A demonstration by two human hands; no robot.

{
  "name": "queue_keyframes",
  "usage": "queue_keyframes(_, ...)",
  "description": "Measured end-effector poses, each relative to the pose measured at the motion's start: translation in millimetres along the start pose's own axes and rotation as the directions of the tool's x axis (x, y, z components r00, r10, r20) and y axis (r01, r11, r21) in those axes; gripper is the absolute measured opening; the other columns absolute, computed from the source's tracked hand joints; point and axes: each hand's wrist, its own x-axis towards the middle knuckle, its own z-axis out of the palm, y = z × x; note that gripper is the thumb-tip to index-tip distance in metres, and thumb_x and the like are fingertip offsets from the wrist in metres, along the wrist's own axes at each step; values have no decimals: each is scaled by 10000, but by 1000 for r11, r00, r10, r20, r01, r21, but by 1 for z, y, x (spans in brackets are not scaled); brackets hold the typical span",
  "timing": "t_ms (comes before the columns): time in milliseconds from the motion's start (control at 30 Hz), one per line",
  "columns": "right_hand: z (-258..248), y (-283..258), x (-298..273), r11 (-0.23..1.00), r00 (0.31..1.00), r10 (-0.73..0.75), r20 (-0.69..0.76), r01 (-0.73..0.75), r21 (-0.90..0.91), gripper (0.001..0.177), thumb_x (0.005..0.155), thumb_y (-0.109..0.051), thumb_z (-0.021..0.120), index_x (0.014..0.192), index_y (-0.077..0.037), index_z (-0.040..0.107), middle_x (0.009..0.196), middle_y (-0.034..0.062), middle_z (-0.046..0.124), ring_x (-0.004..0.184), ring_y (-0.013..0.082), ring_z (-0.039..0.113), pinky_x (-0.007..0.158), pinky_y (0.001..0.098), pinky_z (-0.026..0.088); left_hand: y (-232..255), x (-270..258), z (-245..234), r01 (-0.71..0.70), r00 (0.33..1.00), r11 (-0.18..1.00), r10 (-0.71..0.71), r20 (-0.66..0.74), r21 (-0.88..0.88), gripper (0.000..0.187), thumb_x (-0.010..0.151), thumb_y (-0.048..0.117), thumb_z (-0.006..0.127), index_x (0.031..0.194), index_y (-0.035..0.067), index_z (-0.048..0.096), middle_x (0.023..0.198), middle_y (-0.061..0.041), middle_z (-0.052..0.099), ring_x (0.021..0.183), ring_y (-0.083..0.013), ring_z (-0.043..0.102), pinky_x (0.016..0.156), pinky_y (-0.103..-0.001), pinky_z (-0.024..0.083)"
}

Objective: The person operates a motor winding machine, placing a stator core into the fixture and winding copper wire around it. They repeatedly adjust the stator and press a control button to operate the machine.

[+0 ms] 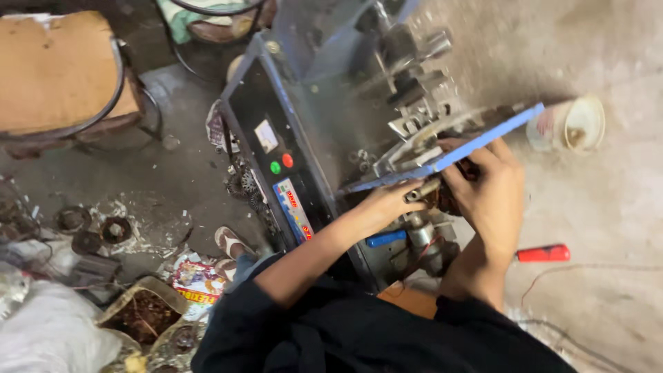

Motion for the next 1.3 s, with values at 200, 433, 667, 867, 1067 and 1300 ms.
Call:
queue_keyframes(200, -3, -5, 4, 996, 997, 72, 11, -72, 45, 273, 867, -23, 797, 1133, -78, 774, 1081, 128, 708, 886, 258, 716, 789, 335, 550, 92, -98, 60, 21, 981, 754, -143, 132, 657, 436, 1069, 215, 568, 1449, 13, 504, 1389, -123, 628, 1306, -223, 610, 1120, -354, 482)
queue_keyframes(433, -5, -6, 5, 997, 998, 59, 19, -60, 52, 299, 843, -23, 803, 1134, -86, 774, 1069, 120, 698, 905, 270, 708, 803, 347, 549, 156, -132, 77, -75, 988, 682, 148, -36, 727, 306, 1057, 210, 609, 1276, 0, 654, 1206, -91, 709, 1083, -154, 662, 998, -306, 532)
queue_keyframes(667, -5, -5, 4, 997, 998, 54, 21, -55, 46, 307, 839, -8, 786, 1137, -80, 776, 1066, 135, 695, 915, 281, 706, 809, 351, 545, 156, -80, 39, -269, 716, 656, 626, -310, 705, 307, 1027, 239, 650, 1258, 36, 633, 1224, -64, 648, 1090, -155, 623, 936, -316, 508)
queue_keyframes(867, -5, -3, 3, 997, 999, 36, 13, -37, 68, 285, 853, -11, 773, 1130, -73, 770, 1076, 147, 698, 913, 286, 707, 808, 351, 542, 138, 10, -6, -219, 813, 874, 410, -414, 434, 598, 949, 471, 604, 1420, 120, 497, 1407, -64, 559, 1341, -204, 491, 1058, -382, 394)
queue_keyframes(1067, -4, -2, 4, 999, 1000, 3, 11, -4, 44, 295, 834, -33, 768, 1124, -85, 773, 1048, 152, 690, 901, 305, 698, 810, 373, 537, 127, 48, -10, -353, 885, 923, 382, -265, 153, 686, 947, 273, 720, 1527, -10, 486, 1456, -193, 553, 1326, -289, 478, 1100, -362, 398)
queue_keyframes(1300, -3, 10, 0, 999, 999, 30, 16, -30, 37, 252, 865, -88, 783, 1116, -114, 784, 1031, 147, 698, 922, 323, 697, 812, 389, 539, 147, -10, 70, -617, 632, 557, 771, -71, 557, 808, 790, -202, 491, 1566, 12, 427, 1619, -143, 452, 1510, -186, 454, 1243, -270, 372)
